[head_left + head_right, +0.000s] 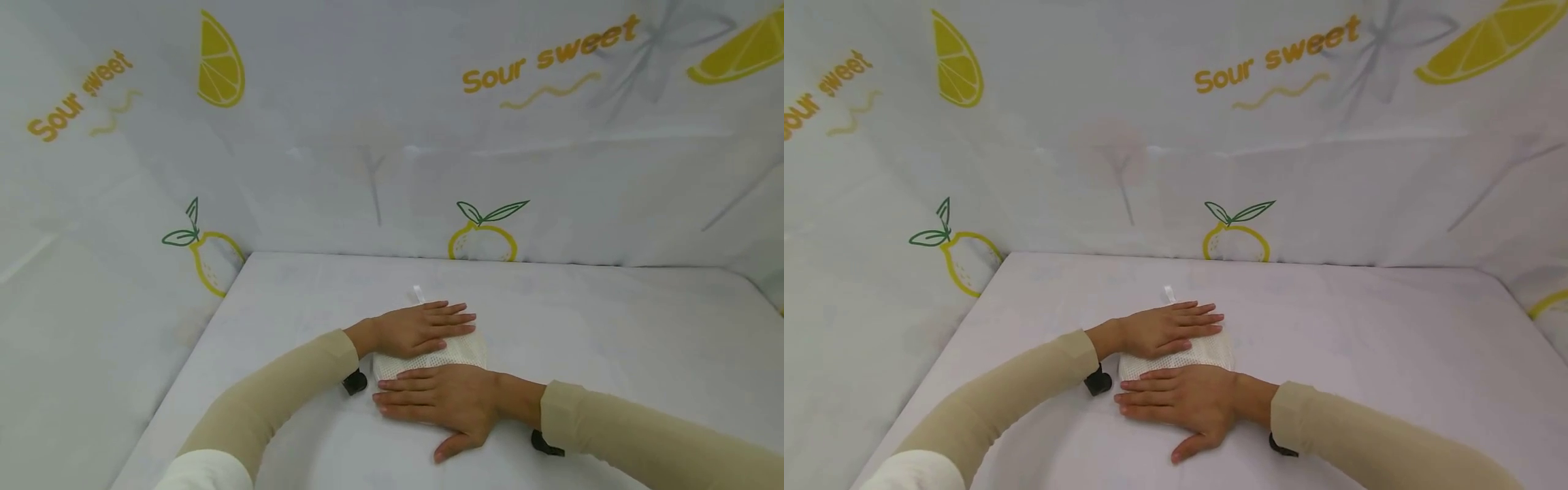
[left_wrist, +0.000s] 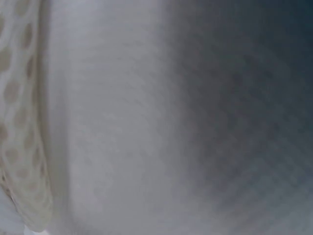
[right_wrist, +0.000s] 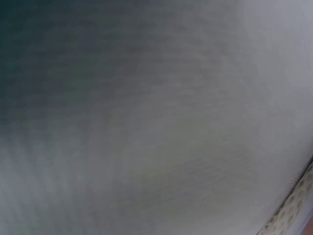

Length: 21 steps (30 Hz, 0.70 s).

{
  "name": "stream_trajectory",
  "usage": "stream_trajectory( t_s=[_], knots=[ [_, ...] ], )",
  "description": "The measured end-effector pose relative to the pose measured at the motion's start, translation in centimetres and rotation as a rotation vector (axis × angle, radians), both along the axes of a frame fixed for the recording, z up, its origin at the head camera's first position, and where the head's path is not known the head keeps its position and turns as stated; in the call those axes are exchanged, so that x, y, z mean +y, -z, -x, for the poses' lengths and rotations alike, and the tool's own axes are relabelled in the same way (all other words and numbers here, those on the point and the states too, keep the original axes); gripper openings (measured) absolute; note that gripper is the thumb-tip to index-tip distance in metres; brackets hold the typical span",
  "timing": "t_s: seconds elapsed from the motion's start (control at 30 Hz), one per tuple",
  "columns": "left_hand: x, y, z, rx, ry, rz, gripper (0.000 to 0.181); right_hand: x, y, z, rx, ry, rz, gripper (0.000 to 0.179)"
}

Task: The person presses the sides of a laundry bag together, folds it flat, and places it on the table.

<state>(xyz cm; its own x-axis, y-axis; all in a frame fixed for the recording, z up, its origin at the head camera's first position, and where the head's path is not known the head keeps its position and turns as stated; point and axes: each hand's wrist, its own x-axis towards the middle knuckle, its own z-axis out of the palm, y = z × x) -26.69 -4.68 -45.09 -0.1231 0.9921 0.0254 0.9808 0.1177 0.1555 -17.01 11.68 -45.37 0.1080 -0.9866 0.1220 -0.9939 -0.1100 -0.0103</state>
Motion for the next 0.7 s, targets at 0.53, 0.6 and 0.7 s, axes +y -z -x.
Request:
stream_trajectory(
  t_s=[0.53,0.6,0.7],
  knots=[
    [0.29,-0.04,0.02,0.027,-0.026,0.065,0.055,0.06,0.0,-0.03,0.002,0.009,0.004,0.085],
    [0.27,0.06,0.02,0.031,-0.026,0.064,0.056,0.02,0.07,-0.04,0.001,0.003,0.005,0.085],
    [0.25,0.37,0.04,0.039,-0.031,0.057,0.056,-0.01,0.25,0.0,0.002,-0.005,0.01,0.086]
  ],
)
